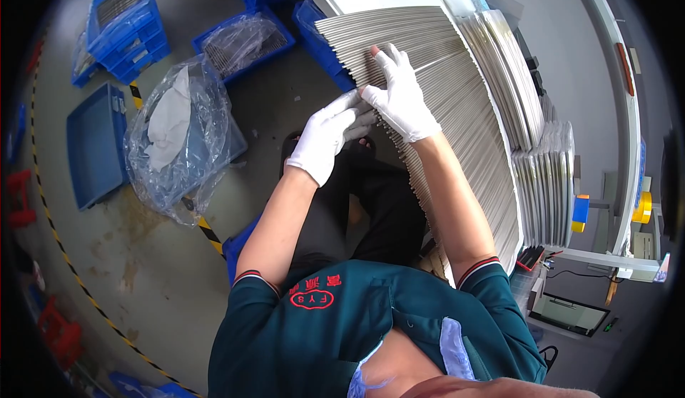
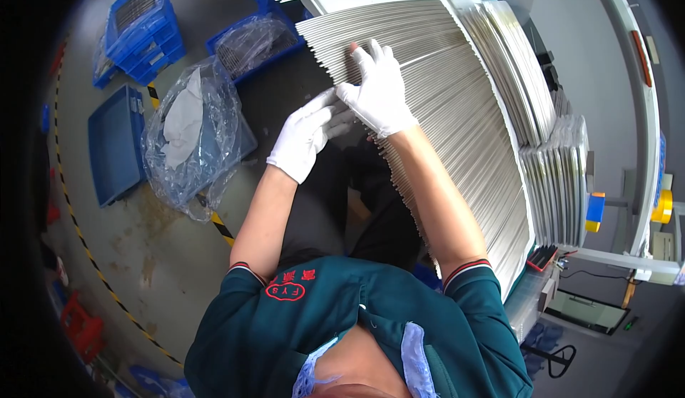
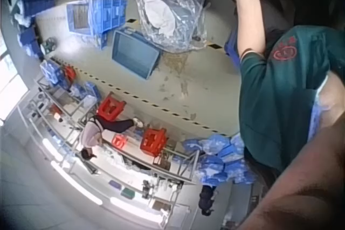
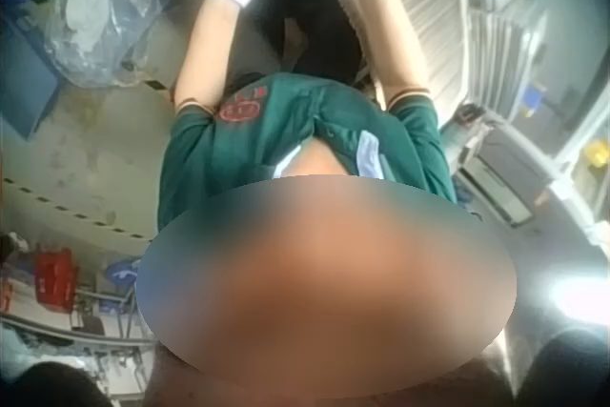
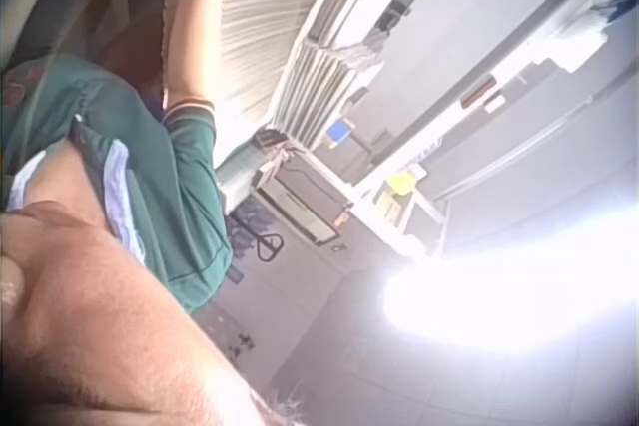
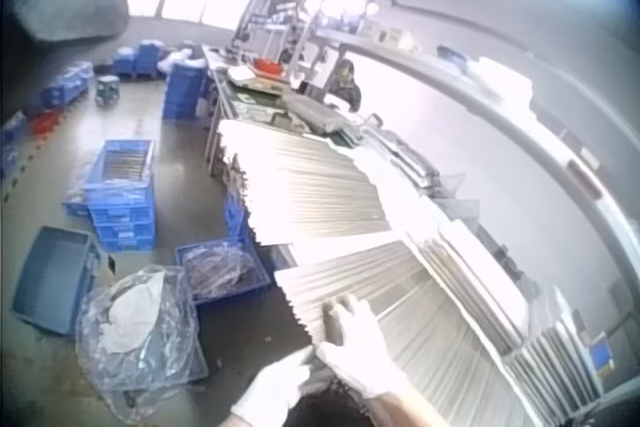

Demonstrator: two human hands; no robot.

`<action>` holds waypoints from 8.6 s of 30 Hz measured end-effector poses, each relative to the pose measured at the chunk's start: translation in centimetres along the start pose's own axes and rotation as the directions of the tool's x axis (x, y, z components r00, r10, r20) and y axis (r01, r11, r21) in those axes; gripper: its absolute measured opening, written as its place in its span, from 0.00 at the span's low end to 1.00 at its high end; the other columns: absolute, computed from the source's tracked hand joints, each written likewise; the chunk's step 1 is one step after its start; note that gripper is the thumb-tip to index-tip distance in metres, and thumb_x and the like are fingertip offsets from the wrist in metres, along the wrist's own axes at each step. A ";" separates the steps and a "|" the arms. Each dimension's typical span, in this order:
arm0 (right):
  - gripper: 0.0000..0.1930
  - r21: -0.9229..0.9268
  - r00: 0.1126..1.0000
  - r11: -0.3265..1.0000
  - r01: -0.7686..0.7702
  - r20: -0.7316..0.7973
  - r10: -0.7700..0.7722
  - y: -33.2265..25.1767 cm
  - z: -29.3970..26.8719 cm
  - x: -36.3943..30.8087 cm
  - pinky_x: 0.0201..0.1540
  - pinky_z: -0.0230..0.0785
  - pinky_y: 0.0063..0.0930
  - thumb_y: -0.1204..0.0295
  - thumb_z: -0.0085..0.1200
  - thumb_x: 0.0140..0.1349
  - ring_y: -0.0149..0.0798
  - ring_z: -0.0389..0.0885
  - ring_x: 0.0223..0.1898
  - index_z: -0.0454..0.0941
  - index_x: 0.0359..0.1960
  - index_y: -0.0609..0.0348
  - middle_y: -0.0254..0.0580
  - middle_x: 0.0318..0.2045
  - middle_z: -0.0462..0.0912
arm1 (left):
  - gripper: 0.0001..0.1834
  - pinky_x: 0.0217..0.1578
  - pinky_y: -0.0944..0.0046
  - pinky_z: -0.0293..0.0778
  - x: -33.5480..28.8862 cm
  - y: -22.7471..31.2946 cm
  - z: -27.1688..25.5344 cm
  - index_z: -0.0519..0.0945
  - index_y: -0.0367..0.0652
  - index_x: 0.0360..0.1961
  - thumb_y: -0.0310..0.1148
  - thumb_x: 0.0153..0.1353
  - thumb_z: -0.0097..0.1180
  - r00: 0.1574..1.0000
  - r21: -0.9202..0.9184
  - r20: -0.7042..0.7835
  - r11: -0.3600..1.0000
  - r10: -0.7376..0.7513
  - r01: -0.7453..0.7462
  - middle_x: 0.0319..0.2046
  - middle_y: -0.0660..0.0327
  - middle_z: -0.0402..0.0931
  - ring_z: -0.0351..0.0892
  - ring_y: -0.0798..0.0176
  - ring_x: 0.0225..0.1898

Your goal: The person is counting, grouping, and packaging thin metal rods into plastic sleeves and securing them with tape.

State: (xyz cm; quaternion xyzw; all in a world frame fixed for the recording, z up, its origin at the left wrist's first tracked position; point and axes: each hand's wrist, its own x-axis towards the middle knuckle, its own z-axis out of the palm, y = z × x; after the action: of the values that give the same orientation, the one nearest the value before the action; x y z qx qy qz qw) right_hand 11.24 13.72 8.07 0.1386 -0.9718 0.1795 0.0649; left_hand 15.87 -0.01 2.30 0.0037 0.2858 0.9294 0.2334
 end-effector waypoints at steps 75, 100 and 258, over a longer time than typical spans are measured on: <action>0.32 0.095 0.998 0.994 -0.061 0.004 0.061 -0.6 0.7 3.2 0.59 0.53 0.43 0.62 0.55 0.44 0.60 0.56 0.58 0.64 0.55 0.54 0.62 0.58 0.56 | 0.24 0.51 0.60 0.66 2.2 1.5 -1.2 0.58 0.30 0.57 0.26 0.60 0.41 0.995 -0.020 -0.026 0.995 0.094 -0.094 0.52 0.49 0.66 0.70 0.55 0.50; 0.10 -0.320 0.848 0.878 0.357 -0.282 -0.448 -1.2 0.1 2.9 0.50 0.61 0.46 0.80 0.51 0.38 0.59 0.66 0.50 0.78 0.24 0.51 0.48 0.45 0.74 | 0.21 0.47 0.62 0.69 1.9 1.4 -1.2 0.63 0.31 0.55 0.30 0.62 0.42 0.994 -0.035 -0.054 0.995 0.096 -0.098 0.50 0.49 0.68 0.73 0.56 0.47; 0.19 -0.141 0.999 0.990 0.007 -0.031 -0.011 13.5 -6.3 -0.3 0.37 0.67 0.40 0.58 0.39 0.61 0.50 0.75 0.32 0.78 0.25 0.57 0.46 0.27 0.78 | 0.35 0.30 0.51 0.74 2.6 1.3 8.5 0.59 0.46 0.56 0.58 0.53 0.44 0.994 0.762 0.104 -0.639 -0.036 -0.103 0.28 0.47 0.74 0.77 0.47 0.29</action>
State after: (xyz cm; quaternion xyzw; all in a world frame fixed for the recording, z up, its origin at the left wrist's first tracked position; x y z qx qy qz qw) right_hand 8.03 28.15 9.39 0.1352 -0.9803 0.1121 0.0908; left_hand 14.18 4.72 9.79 0.2598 0.9524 0.1436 0.0695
